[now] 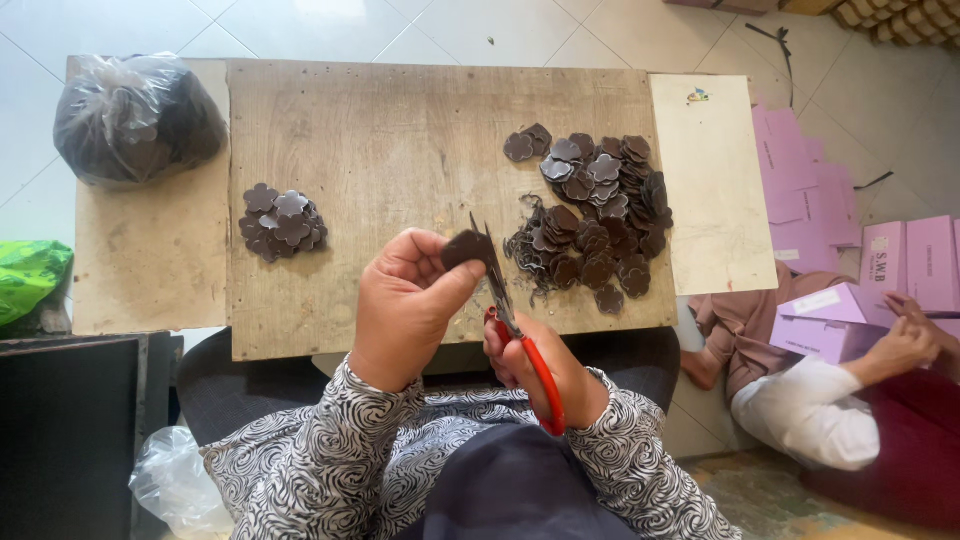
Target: The person sits at a workbench and uses red-handled scissors to trim excess material from dark flower-shaped fabric pieces one at a time, placing each trimmed piece onto a growing pile on the board. Occasionally the person gathers the trimmed pieces together by hand.
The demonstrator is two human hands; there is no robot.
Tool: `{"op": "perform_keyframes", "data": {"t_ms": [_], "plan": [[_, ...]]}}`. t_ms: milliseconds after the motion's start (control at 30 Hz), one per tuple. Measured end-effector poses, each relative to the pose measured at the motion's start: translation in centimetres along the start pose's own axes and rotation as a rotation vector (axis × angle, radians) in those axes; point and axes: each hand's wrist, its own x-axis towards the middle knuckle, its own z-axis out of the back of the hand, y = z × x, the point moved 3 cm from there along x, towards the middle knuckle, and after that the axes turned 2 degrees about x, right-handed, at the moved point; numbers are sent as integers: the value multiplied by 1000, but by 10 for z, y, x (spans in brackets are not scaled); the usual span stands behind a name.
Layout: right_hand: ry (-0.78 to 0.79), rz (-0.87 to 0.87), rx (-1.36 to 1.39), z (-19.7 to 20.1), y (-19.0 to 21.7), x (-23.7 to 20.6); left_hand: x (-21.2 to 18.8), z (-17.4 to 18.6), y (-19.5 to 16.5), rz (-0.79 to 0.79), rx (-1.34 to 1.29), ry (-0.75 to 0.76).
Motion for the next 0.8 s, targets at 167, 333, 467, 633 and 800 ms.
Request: {"op": "perform_keyframes", "data": {"t_ms": [167,333,467,633,800], "plan": [[37,0,-39,2,0,-1,-2,1,0,25,67,95],[23,-3,10,2,-2,-1,-1,2,1,33,76,60],[21,-29,48,3,-2,-2,0,3,0,53,84,52],[29,-36,59,4,-2,-2,1,5,1,45,71,59],[22,-22,60,3,-4,-1,0,6,4,37,14,57]]}}
